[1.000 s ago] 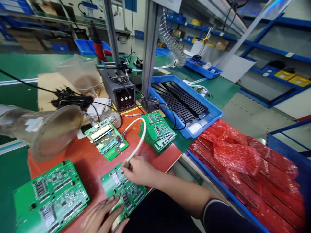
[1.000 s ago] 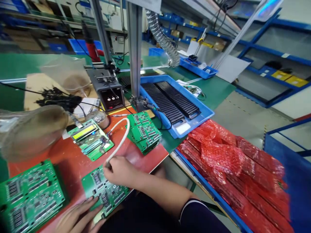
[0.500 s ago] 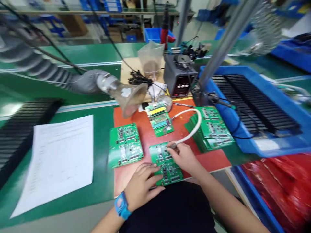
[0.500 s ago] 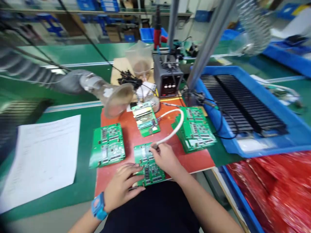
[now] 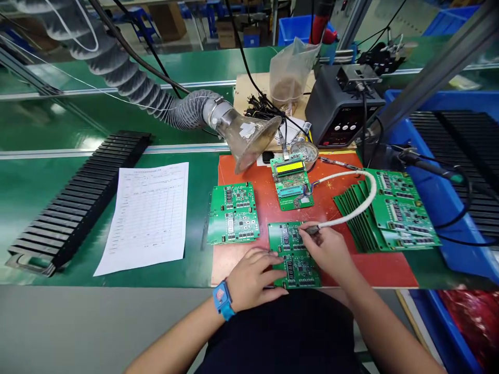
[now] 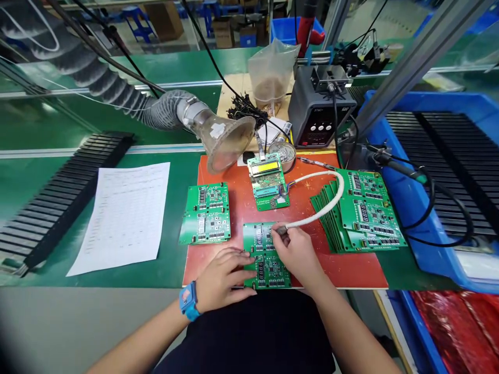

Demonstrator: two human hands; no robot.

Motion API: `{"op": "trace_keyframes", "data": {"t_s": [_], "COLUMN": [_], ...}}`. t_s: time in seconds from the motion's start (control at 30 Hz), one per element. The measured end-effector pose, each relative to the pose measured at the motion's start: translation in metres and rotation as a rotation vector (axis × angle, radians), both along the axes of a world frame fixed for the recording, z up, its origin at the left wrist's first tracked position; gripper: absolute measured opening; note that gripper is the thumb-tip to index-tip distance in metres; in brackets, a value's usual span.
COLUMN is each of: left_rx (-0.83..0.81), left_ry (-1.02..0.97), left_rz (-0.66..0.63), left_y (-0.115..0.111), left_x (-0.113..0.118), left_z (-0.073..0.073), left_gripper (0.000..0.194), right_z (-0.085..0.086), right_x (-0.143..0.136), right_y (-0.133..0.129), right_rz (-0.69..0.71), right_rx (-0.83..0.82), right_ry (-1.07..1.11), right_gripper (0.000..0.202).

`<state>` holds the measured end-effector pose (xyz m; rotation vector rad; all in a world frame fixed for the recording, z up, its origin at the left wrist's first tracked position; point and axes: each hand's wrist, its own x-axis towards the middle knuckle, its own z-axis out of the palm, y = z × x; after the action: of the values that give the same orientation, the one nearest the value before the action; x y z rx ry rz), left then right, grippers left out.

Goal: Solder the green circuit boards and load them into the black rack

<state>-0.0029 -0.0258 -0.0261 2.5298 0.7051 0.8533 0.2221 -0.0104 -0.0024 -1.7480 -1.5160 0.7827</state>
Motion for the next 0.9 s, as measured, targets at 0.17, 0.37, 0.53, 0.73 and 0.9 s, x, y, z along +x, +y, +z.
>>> {"op": "trace_keyframes", "data": {"t_s": [0.17,0.37,0.53,0.73,0.9], "left_rx": [0.007,0.011,0.016,0.019,0.027], "left_ry": [0.010,0.027,0.026,0.024,0.018], "left_rz": [0.006,0.006,0.002,-0.008,-0.005], "left_y": [-0.0008,-0.0005,-0.0008,0.0001,0.0000], "left_x": [-0.0005,0.0000,-0.0004,-0.0002,0.0002], "left_z": [-0.0018,-0.0030,-0.0042,-0.0044,-0.0038], "left_gripper": [0.032,0.033,0.033,0.033,0.033], "right_z": [0.0013,0.0051,0.0018,0.0007,0.0013], "right_x": [0.0033,-0.0005,0.0018,0.0068,0.0006], "right_y": [-0.0015,0.0032,0.0049,0.0018,0.0008], "right_rz": [0.006,0.000,0.032,0.059,-0.019], "right_rx": [-0.029,0.008,0.014,-0.046,0.044], "right_ry": [0.019,-0.047,-0.112,-0.075,-0.135], "right_gripper": [0.030,0.025,0.025,0.031,0.024]}}
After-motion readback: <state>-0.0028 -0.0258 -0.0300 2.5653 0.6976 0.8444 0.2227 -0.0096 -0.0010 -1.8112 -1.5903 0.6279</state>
